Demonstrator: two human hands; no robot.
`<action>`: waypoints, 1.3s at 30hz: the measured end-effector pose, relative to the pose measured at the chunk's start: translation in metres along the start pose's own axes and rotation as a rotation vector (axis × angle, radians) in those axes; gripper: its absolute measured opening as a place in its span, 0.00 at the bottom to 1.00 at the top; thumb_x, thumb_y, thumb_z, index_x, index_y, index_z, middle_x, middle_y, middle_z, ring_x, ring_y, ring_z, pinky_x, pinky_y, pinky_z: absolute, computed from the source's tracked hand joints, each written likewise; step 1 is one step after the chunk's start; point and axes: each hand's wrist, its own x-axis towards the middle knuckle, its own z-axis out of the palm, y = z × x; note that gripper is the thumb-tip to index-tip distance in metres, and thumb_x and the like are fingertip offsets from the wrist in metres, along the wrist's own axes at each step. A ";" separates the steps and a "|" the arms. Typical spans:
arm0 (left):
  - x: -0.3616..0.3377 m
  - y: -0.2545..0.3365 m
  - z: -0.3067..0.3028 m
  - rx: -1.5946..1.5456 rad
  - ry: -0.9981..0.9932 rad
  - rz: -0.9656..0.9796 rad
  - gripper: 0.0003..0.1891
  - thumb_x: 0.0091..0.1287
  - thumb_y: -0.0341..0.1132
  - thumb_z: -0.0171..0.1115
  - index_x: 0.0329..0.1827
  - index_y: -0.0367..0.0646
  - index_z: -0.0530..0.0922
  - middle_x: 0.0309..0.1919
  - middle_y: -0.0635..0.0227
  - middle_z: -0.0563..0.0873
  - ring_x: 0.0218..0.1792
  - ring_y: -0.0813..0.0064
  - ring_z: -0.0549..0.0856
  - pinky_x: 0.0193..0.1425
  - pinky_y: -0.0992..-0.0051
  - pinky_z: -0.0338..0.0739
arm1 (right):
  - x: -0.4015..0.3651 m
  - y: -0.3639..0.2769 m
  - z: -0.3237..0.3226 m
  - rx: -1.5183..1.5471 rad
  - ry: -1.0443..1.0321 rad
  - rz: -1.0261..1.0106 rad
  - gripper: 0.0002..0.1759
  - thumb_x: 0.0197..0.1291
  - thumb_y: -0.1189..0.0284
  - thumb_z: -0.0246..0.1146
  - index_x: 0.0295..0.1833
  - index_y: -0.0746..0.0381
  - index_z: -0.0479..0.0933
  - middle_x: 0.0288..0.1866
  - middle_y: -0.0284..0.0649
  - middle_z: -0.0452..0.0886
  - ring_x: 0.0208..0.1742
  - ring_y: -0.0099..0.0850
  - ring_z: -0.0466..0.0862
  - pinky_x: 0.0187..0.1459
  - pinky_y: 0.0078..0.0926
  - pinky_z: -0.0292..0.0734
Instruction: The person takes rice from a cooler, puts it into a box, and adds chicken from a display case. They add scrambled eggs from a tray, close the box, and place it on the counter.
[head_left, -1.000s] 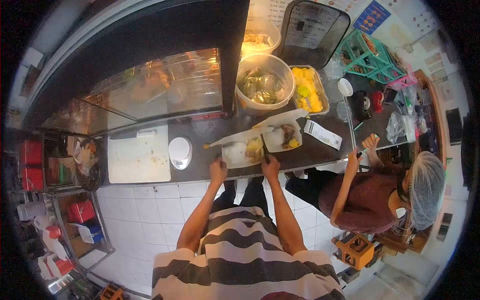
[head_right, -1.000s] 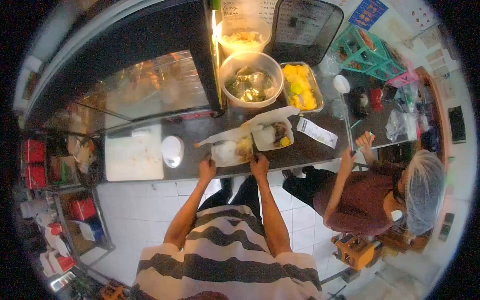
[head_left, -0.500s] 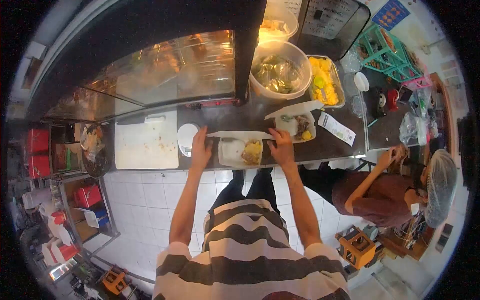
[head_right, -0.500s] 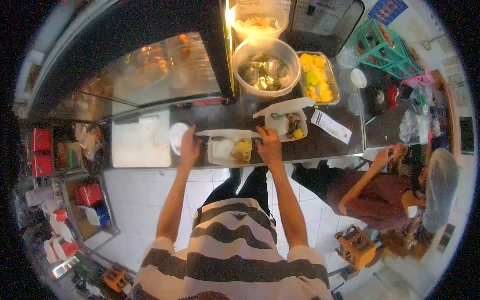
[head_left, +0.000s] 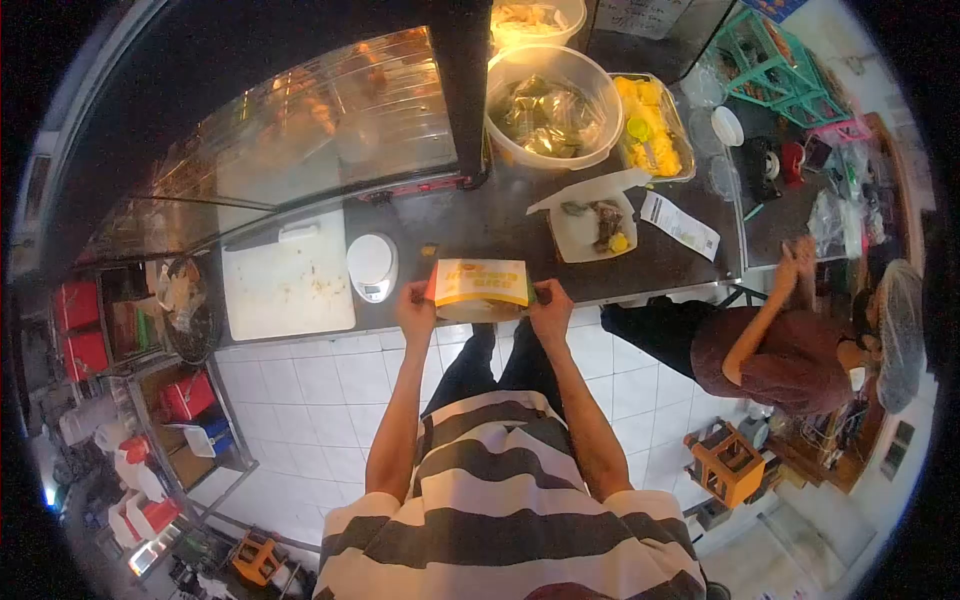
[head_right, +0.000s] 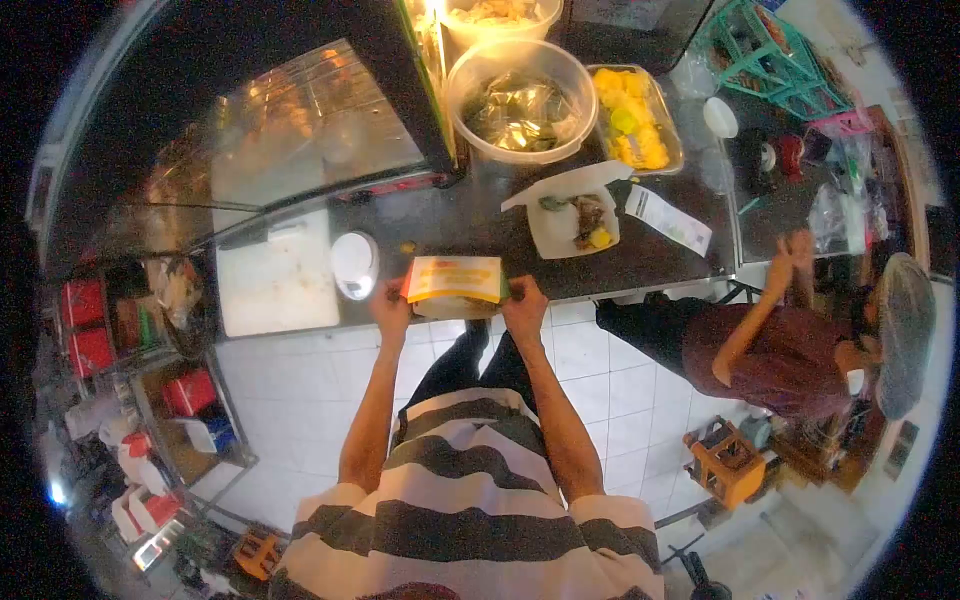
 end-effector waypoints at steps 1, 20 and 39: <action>-0.002 -0.008 0.004 -0.002 -0.002 -0.001 0.07 0.60 0.26 0.63 0.40 0.36 0.79 0.31 0.58 0.86 0.33 0.67 0.86 0.41 0.72 0.79 | -0.001 0.000 -0.001 -0.007 -0.004 -0.007 0.09 0.46 0.86 0.61 0.36 0.66 0.76 0.32 0.46 0.83 0.36 0.38 0.85 0.38 0.28 0.76; 0.015 0.015 -0.004 0.273 -0.299 -0.304 0.24 0.67 0.50 0.56 0.46 0.33 0.84 0.41 0.52 0.87 0.40 0.62 0.86 0.49 0.69 0.77 | 0.028 -0.004 -0.014 0.205 -0.414 0.468 0.23 0.57 0.58 0.67 0.52 0.63 0.82 0.41 0.49 0.86 0.42 0.33 0.86 0.43 0.31 0.79; 0.002 -0.016 0.016 0.502 -0.222 0.132 0.21 0.71 0.40 0.52 0.61 0.37 0.74 0.46 0.45 0.80 0.45 0.51 0.79 0.49 0.57 0.73 | -0.003 0.025 0.031 -0.249 -0.300 0.064 0.18 0.58 0.72 0.59 0.54 0.65 0.76 0.55 0.59 0.73 0.53 0.55 0.75 0.56 0.47 0.70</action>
